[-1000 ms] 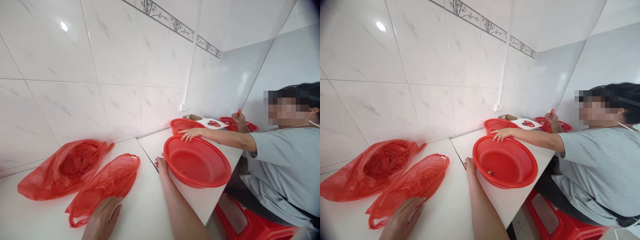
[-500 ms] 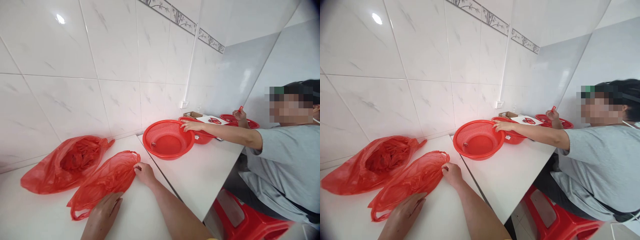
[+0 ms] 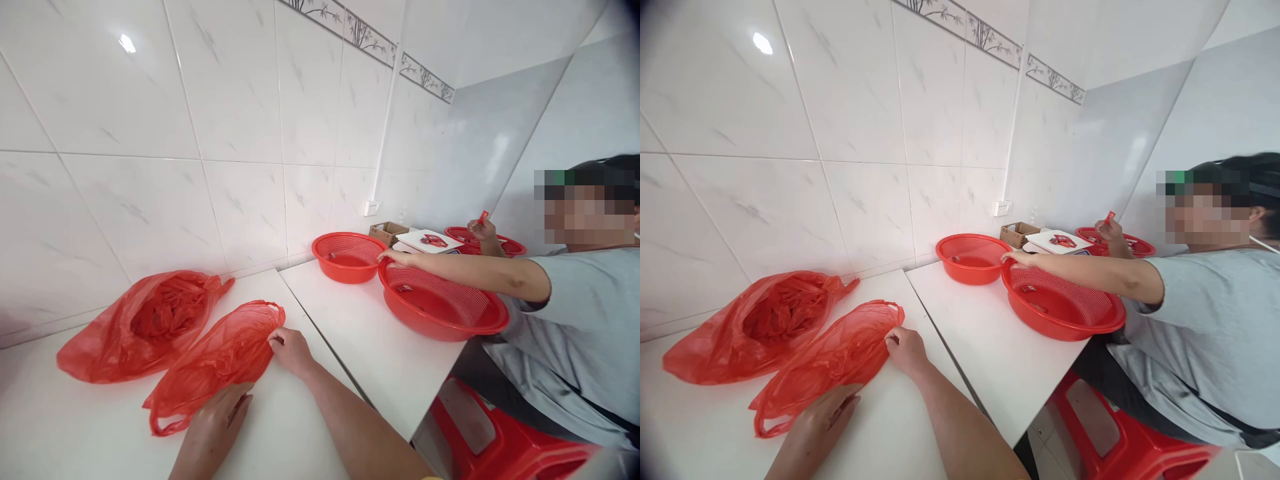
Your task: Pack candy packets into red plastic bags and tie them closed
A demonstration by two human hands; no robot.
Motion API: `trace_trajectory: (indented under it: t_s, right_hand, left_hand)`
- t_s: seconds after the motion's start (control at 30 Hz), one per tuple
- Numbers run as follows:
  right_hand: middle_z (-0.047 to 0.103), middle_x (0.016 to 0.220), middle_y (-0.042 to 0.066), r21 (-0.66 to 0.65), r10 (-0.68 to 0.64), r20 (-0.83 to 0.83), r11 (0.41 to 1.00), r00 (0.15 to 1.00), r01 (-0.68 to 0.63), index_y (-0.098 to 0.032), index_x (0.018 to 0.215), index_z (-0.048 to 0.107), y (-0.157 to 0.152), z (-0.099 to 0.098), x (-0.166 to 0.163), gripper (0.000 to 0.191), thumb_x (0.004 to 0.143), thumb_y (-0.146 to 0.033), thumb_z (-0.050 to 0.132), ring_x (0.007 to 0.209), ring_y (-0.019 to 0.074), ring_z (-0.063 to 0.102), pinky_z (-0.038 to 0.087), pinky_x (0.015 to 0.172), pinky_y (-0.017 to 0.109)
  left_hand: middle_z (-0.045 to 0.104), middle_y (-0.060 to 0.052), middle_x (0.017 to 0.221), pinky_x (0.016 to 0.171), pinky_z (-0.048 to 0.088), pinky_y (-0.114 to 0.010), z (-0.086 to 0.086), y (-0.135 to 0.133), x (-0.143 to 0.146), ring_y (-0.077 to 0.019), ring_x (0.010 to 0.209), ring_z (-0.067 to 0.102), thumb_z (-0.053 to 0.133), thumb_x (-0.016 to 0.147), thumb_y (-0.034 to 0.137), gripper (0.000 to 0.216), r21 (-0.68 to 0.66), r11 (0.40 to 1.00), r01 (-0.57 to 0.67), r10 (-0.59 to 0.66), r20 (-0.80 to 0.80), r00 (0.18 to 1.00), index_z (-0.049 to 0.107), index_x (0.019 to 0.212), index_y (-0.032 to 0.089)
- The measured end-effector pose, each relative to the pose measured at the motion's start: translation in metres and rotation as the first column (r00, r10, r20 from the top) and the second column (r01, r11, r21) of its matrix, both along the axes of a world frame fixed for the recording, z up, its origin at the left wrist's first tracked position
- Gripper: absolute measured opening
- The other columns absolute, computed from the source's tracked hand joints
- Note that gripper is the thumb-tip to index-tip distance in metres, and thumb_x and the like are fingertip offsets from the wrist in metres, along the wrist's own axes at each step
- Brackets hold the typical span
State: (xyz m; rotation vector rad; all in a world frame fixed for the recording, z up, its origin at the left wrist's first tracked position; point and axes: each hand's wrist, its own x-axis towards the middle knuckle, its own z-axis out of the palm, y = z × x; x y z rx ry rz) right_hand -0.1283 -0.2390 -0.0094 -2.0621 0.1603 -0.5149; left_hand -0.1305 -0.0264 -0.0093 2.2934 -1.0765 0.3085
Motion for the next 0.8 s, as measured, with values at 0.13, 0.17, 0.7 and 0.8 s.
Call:
trace_trajectory:
  t_s: [0.13,0.17,0.7,0.8]
  right_hand:
    - [0.069,0.081,-0.004,-0.012,0.003,-0.03,1.0,1.0,-0.003,-0.025,0.08,0.067,0.001,-0.002,0.001,0.018,0.078,-0.017,0.052,0.072,0.0115,0.06,0.043,0.066,0.021]
    - [0.069,0.082,-0.004,-0.013,0.003,-0.035,1.0,0.999,-0.004,-0.025,0.081,0.068,0.001,-0.002,0.002,0.018,0.078,-0.017,0.051,0.073,0.0117,0.06,0.043,0.067,0.022]
    - [0.047,0.131,0.018,-0.497,-0.64,0.432,0.419,0.636,0.76,-0.014,0.123,0.053,-0.158,0.071,-0.17,0.042,0.084,-0.03,0.047,0.123,0.0299,0.042,0.034,0.102,0.046]
    - [0.055,0.124,0.019,-0.687,-0.747,0.328,0.231,0.578,0.689,-0.014,0.118,0.056,-0.2,0.07,-0.207,0.042,0.084,-0.036,0.048,0.118,0.0348,0.046,0.033,0.097,0.052]
  left_hand:
    - [0.072,-0.003,0.093,0.068,0.055,-0.025,0.0,-0.001,0.001,-0.019,0.083,0.068,0.046,0.088,0.04,0.028,0.002,1.0,0.003,-0.002,-0.031,1.0,0.065,0.099,0.024]
    - [0.072,-0.003,0.094,0.068,0.055,-0.025,0.0,-0.001,0.001,-0.019,0.083,0.068,0.045,0.089,0.04,0.028,0.0,1.0,0.005,-0.005,-0.037,0.999,0.065,0.098,0.023]
    - [0.073,-0.002,0.094,0.069,0.056,-0.025,0.008,-0.004,-0.001,-0.0196,0.084,0.069,0.048,0.087,0.041,0.027,0.011,1.0,-0.015,0.016,-0.114,0.993,0.068,0.096,0.025]
    - [0.073,-0.003,0.095,0.071,0.056,-0.025,0.006,-0.005,-0.001,-0.0199,0.085,0.069,0.048,0.086,0.041,0.028,-0.002,1.0,-0.015,0.015,-0.126,0.992,0.068,0.097,0.025]
